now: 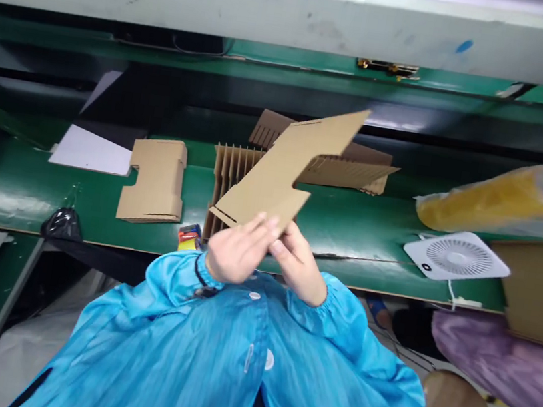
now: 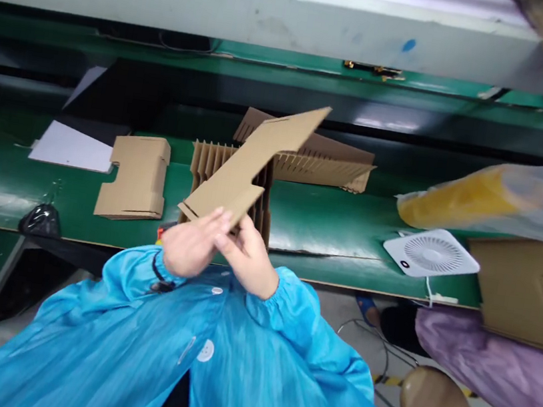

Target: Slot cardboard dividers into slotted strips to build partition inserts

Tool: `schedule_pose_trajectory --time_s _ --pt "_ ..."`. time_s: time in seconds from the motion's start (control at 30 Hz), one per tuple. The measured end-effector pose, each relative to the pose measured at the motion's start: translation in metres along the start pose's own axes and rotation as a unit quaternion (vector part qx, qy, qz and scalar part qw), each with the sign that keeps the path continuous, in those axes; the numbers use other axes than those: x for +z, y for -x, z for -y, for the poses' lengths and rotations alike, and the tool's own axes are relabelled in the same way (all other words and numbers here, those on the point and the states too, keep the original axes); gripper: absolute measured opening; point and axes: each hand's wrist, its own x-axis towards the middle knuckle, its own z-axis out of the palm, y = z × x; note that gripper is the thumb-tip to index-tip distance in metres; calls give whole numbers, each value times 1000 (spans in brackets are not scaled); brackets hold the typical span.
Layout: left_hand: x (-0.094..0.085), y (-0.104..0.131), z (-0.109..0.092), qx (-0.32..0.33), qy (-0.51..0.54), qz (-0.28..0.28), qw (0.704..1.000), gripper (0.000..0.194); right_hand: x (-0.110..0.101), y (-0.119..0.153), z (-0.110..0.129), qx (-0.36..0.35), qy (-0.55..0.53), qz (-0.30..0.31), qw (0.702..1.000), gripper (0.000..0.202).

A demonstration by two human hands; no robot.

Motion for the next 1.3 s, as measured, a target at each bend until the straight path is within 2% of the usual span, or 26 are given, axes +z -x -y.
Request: schedule_pose_trajectory --time_s 0.07,0.17,0.23,0.3,0.37,0.43,0.53,0.63,0.83,1.03,1.13,1.2,1.3 --pt "19 -3 -12 19 84 5 996 30 -8 6 -6 27 24 -96 995 57" --pt "39 -1 -19 24 207 79 975 30 -35 17 -7 51 80 -232 968 46" --pt "46 5 -19 34 252 127 959 28 -60 25 2 69 127 -273 951 44" --pt "53 16 -18 35 253 145 956 25 -85 33 17 94 187 -285 935 46" --pt "62 29 -16 10 221 166 961 24 -105 39 33 117 268 -282 914 46" --pt "73 41 -15 -22 179 214 960 25 -115 41 44 126 353 -267 888 42" --pt "86 52 -12 -37 143 289 946 34 -118 37 48 128 451 -233 852 41" --pt "91 56 -11 -31 136 321 937 37 -114 30 43 120 508 -200 829 43" --pt "90 57 -11 -26 125 319 939 36 -110 21 41 114 550 -170 809 45" --pt "92 57 -10 -15 116 312 943 35 -100 11 40 121 608 -137 773 46" --pt "91 56 -9 -20 130 321 938 34 -94 6 36 151 620 -110 762 47" --pt "90 55 -9 -21 134 323 937 34 -92 5 34 170 623 -98 757 48" --pt "90 54 -8 -19 132 319 938 32 -91 5 30 160 620 -95 762 50"
